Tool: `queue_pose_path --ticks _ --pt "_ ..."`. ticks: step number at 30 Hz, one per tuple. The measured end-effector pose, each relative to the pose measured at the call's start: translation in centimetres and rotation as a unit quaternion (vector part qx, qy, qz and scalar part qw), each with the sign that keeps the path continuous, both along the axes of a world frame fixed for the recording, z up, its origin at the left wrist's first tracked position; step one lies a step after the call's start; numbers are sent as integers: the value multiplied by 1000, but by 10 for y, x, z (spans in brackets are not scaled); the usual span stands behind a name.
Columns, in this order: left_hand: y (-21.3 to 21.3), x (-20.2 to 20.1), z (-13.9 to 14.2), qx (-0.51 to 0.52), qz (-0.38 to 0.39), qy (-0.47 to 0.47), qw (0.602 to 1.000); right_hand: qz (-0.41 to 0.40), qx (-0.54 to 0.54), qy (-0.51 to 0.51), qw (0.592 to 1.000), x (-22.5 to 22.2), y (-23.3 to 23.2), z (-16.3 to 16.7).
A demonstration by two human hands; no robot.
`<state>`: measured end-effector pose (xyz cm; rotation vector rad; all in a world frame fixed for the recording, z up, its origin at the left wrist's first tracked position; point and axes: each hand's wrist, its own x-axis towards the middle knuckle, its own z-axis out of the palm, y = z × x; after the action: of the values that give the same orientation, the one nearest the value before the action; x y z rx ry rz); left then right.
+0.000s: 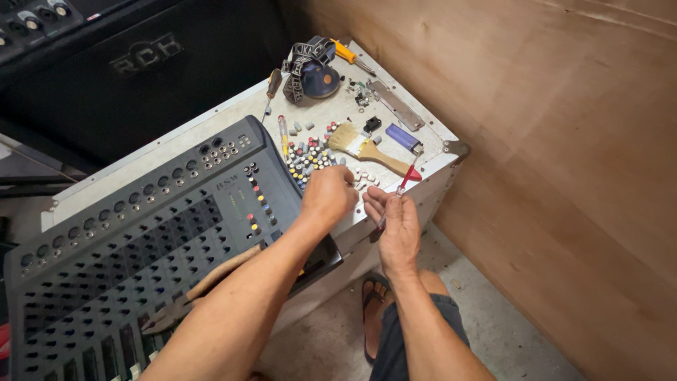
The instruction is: The person sits on the floor with an audio mixing console across their lap and removes small fader knobs from the console, at times using pliers. They fit the knobs onto a screwdriver-like tool and press replacement knobs back onto the fader slots, working one at a time.
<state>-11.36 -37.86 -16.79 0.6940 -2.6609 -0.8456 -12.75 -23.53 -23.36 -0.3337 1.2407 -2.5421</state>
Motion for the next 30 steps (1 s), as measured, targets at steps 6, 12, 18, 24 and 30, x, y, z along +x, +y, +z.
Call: queue_pose_path --ticks 6,12,18,24,30 --pt "-3 -6 -7 -36 -9 -58 998 -3 5 7 1000 0 0 -3" --pt "1 -16 -8 -24 -5 -54 998 -10 9 8 1000 -3 1 -4" --pt "3 -14 -3 -11 -13 -33 999 -36 12 -21 999 -3 2 -1" --pt "4 -22 -4 0 -25 -25 999 -36 4 -30 999 -6 0 1" --pt "2 -17 -7 -22 -17 -46 999 -49 -2 -29 998 -7 2 -6"
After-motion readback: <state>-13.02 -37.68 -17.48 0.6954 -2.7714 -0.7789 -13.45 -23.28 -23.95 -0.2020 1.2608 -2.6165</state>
